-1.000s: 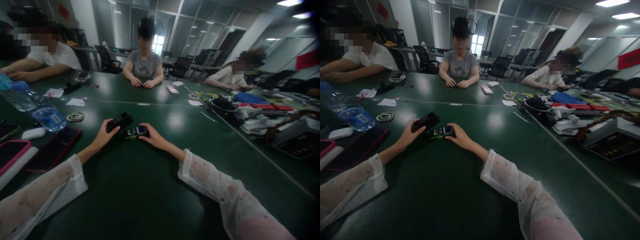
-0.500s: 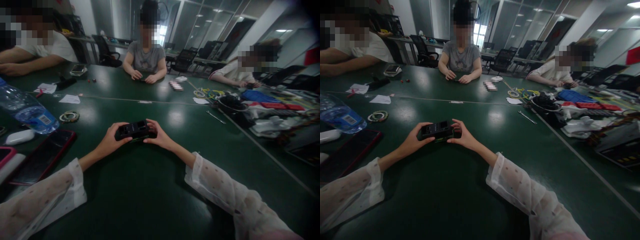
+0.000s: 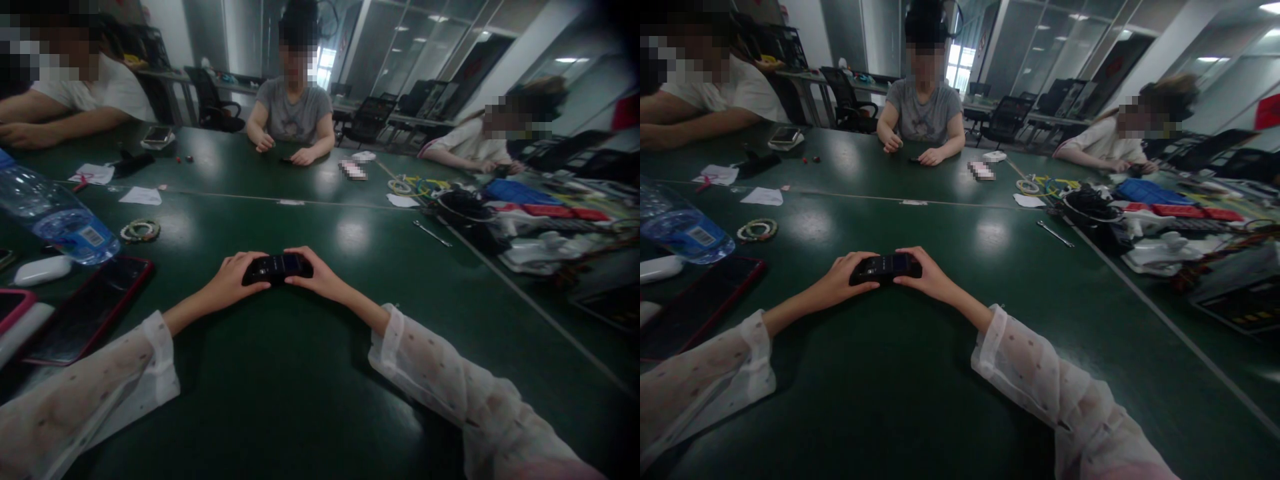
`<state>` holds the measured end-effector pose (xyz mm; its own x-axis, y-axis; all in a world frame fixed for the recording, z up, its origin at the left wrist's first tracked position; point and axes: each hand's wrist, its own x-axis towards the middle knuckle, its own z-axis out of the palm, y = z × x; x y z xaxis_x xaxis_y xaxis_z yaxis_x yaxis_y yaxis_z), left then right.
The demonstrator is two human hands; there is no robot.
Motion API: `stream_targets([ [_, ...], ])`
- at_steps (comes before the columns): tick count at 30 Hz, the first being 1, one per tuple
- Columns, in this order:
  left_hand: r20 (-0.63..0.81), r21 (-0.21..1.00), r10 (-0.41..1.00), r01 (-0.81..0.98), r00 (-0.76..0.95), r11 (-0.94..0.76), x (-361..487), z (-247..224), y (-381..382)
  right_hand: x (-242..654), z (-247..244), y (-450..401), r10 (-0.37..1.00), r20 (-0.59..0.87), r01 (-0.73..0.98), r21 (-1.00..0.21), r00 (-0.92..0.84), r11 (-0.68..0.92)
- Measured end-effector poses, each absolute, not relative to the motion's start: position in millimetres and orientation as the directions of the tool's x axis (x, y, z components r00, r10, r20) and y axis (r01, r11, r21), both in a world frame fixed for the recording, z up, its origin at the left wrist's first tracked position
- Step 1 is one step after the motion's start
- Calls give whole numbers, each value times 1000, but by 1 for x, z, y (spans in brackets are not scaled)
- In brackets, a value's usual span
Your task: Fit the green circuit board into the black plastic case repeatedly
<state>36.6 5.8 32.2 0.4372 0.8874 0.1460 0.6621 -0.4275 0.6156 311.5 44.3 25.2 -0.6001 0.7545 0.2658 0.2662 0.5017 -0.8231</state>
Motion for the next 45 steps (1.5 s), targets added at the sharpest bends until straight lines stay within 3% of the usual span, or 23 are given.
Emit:
stream_targets([
  [9,188,622,872,633,451,-461,34,28,7,310,29,42,763,233,263,-845,-603,466],
  [26,171,803,896,470,409,-367,29,31,9,308,27,41,768,256,309,-805,-587,506],
  [45,205,803,865,427,458,-416,27,31,10,309,24,43,724,303,307,-755,-620,579],
])
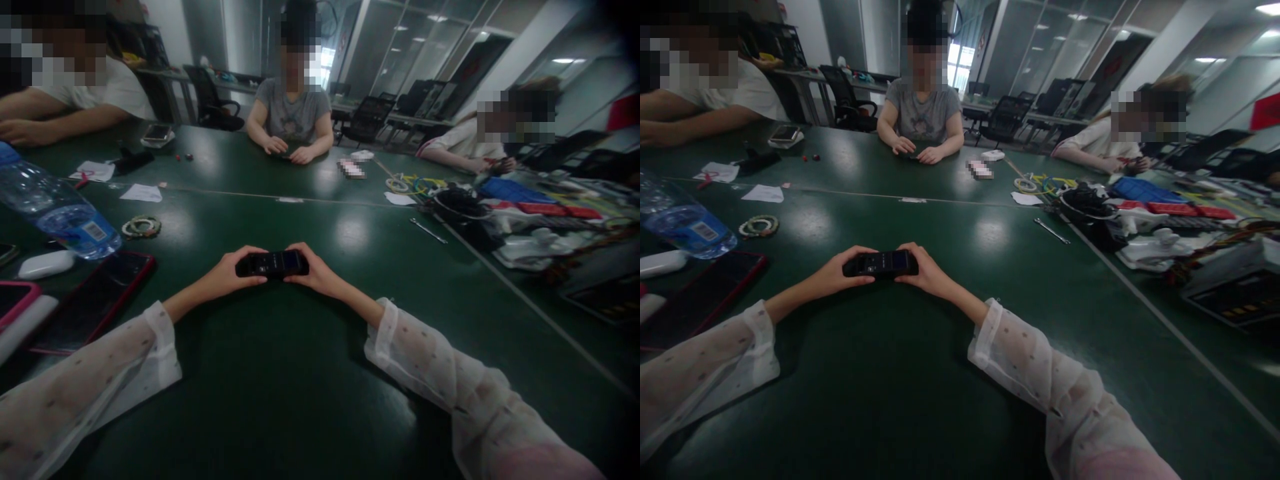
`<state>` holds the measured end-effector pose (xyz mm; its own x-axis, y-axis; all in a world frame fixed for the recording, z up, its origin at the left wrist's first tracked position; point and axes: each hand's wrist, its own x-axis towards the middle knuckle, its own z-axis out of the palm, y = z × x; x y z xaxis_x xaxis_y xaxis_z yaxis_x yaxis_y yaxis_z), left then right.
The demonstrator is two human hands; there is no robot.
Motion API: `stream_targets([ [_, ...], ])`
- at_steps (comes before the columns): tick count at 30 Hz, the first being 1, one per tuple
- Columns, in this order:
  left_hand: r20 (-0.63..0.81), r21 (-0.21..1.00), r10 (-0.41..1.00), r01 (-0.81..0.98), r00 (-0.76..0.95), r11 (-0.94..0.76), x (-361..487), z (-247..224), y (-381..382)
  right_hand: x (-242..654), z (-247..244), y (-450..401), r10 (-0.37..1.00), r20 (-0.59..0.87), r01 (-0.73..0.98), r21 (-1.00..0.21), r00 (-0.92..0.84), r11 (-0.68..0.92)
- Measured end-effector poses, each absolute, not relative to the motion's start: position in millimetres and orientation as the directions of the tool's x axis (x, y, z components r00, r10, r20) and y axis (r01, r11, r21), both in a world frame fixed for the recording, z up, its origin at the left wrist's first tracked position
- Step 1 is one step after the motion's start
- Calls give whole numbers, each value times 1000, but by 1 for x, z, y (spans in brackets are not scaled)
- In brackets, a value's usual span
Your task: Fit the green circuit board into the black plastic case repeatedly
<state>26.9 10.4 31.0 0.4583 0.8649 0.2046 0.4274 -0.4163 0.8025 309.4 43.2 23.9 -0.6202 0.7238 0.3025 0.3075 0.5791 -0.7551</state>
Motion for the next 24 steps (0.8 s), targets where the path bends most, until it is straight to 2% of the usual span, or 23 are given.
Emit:
stream_targets([
  [15,168,802,865,445,472,-399,27,37,6,311,19,42,689,356,332,-680,-631,654],
  [24,130,826,869,433,477,-361,29,43,5,310,20,41,688,349,321,-691,-637,647],
])
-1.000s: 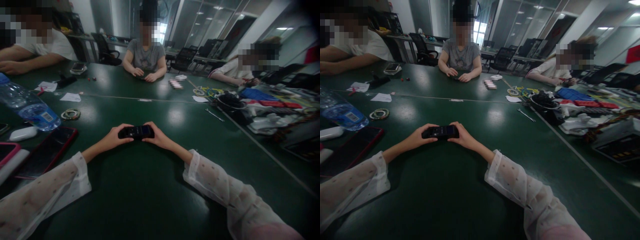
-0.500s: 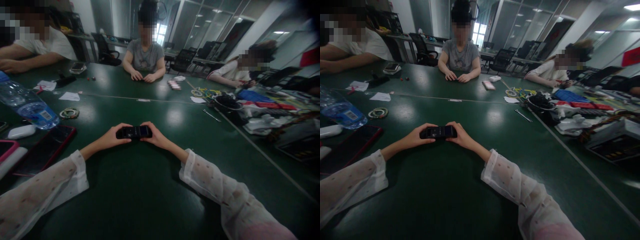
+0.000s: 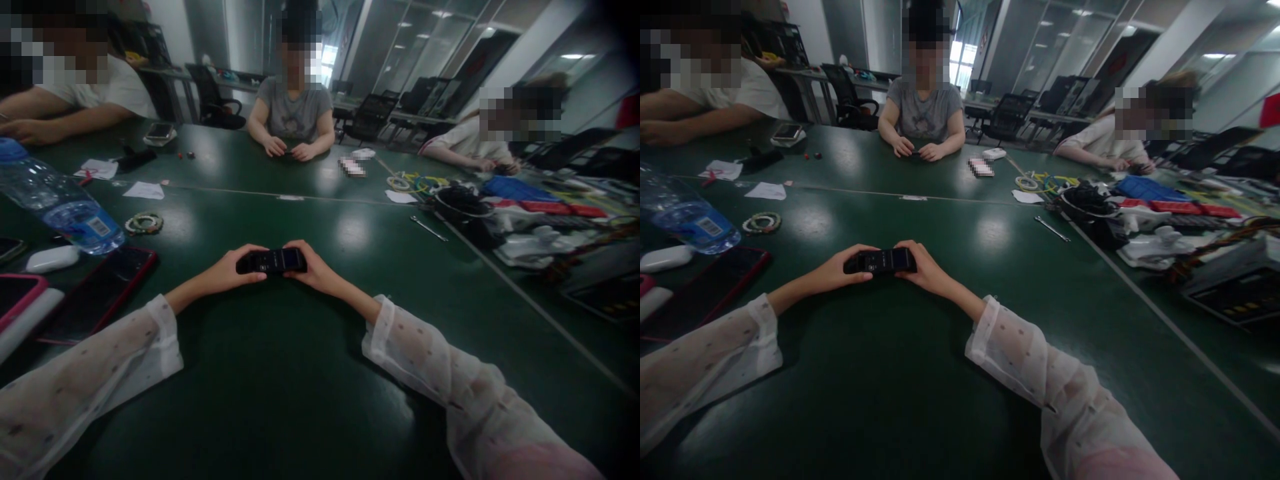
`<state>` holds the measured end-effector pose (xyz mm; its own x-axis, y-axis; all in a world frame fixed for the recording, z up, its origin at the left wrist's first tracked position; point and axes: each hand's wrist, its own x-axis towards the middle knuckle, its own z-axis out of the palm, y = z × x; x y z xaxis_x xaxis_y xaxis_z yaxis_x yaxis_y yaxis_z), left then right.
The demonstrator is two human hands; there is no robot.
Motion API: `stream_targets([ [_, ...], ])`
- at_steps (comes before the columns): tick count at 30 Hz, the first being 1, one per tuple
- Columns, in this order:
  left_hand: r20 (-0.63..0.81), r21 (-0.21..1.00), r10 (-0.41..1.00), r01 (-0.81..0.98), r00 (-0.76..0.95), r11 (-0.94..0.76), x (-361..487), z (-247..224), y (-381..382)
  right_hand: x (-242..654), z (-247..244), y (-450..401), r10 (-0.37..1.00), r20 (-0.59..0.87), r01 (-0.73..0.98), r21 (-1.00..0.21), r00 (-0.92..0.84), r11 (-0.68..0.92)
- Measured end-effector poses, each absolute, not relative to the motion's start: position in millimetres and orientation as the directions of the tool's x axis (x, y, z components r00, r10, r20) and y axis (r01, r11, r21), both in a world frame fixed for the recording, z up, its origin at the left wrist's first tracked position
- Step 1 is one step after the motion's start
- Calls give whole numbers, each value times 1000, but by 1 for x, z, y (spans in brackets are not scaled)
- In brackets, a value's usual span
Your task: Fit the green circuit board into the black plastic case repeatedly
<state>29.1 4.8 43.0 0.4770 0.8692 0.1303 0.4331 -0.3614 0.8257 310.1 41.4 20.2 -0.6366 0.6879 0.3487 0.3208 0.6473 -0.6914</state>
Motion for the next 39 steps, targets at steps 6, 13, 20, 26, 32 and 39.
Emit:
stream_targets([
  [6,115,878,878,366,465,-309,25,37,8,308,21,42,675,365,308,-683,-642,662],
  [13,84,898,874,344,478,-274,22,35,11,309,22,42,700,308,335,-709,-645,621],
  [20,109,891,856,332,505,-310,21,36,11,310,31,40,719,232,341,-759,-655,555],
  [26,111,886,857,341,504,-315,19,34,13,312,31,43,715,198,334,-780,-670,529],
  [32,100,891,870,345,484,-294,20,37,12,313,31,44,705,203,322,-781,-680,535],
  [39,104,888,873,351,476,-297,20,32,13,312,31,41,712,217,346,-756,-668,556],
])
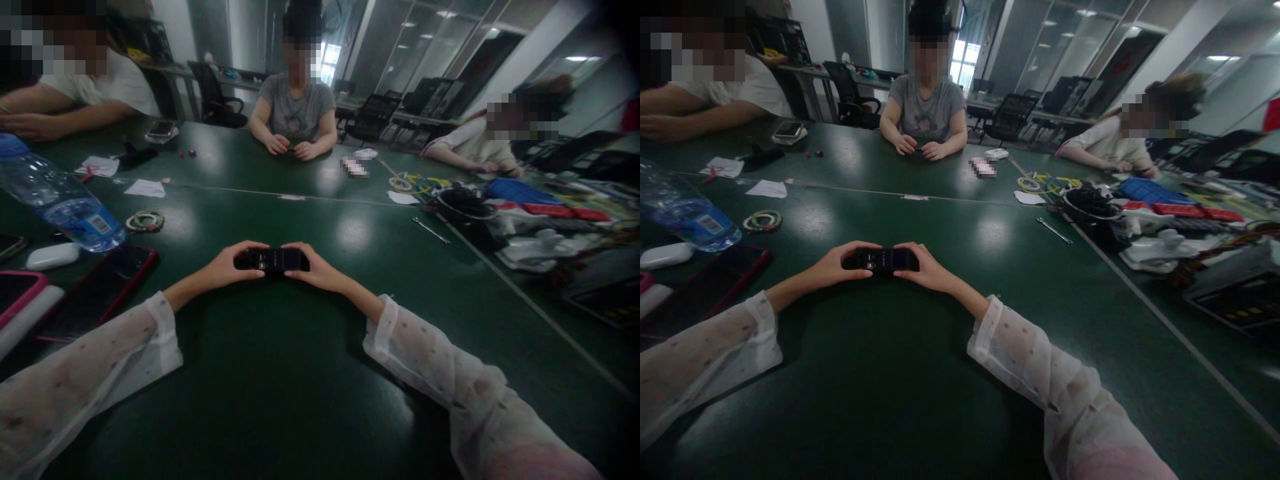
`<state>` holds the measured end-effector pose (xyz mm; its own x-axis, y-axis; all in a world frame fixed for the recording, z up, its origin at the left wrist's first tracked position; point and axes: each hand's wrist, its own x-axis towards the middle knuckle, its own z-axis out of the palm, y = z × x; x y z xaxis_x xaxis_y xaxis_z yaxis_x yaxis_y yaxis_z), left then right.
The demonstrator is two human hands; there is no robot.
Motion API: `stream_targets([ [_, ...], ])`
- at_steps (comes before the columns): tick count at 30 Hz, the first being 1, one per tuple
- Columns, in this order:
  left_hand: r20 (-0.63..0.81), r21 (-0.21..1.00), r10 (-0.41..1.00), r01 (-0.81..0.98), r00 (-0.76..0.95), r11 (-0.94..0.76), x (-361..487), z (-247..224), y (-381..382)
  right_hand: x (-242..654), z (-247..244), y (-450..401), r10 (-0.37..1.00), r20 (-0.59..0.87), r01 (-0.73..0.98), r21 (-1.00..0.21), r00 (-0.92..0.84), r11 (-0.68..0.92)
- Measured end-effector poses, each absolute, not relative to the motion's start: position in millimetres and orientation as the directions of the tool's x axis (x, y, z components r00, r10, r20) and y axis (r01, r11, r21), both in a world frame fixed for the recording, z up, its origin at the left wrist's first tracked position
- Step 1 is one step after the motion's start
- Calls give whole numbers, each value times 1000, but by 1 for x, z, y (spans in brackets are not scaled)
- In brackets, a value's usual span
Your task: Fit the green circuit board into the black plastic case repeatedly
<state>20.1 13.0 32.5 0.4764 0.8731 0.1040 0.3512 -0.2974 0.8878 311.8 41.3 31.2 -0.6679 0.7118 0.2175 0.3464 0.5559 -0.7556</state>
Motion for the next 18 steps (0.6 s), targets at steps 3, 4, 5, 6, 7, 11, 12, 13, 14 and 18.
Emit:
stream_targets([
  [3,106,879,870,364,482,-308,19,30,14,311,31,41,711,217,360,-742,-669,565],
  [4,101,877,869,370,484,-308,19,30,14,311,31,41,712,212,366,-741,-669,564],
  [5,96,875,869,374,485,-306,19,30,15,312,31,41,714,204,371,-741,-670,560],
  [6,93,875,868,377,487,-305,19,30,15,312,32,41,715,196,376,-742,-671,556],
  [7,92,875,867,376,490,-305,19,30,14,312,32,41,717,190,379,-743,-671,552],
  [11,95,874,861,371,500,-312,19,33,13,312,32,41,715,191,378,-742,-673,553],
  [12,89,872,860,378,502,-311,19,34,12,312,31,41,716,195,381,-737,-670,558],
  [13,85,867,861,389,501,-312,20,34,12,311,31,41,718,199,387,-731,-667,562],
  [14,83,861,862,399,500,-314,20,35,12,311,31,41,721,203,393,-725,-663,566],
  [18,120,819,878,454,464,-351,22,34,11,309,32,42,726,200,407,-717,-658,566],
])
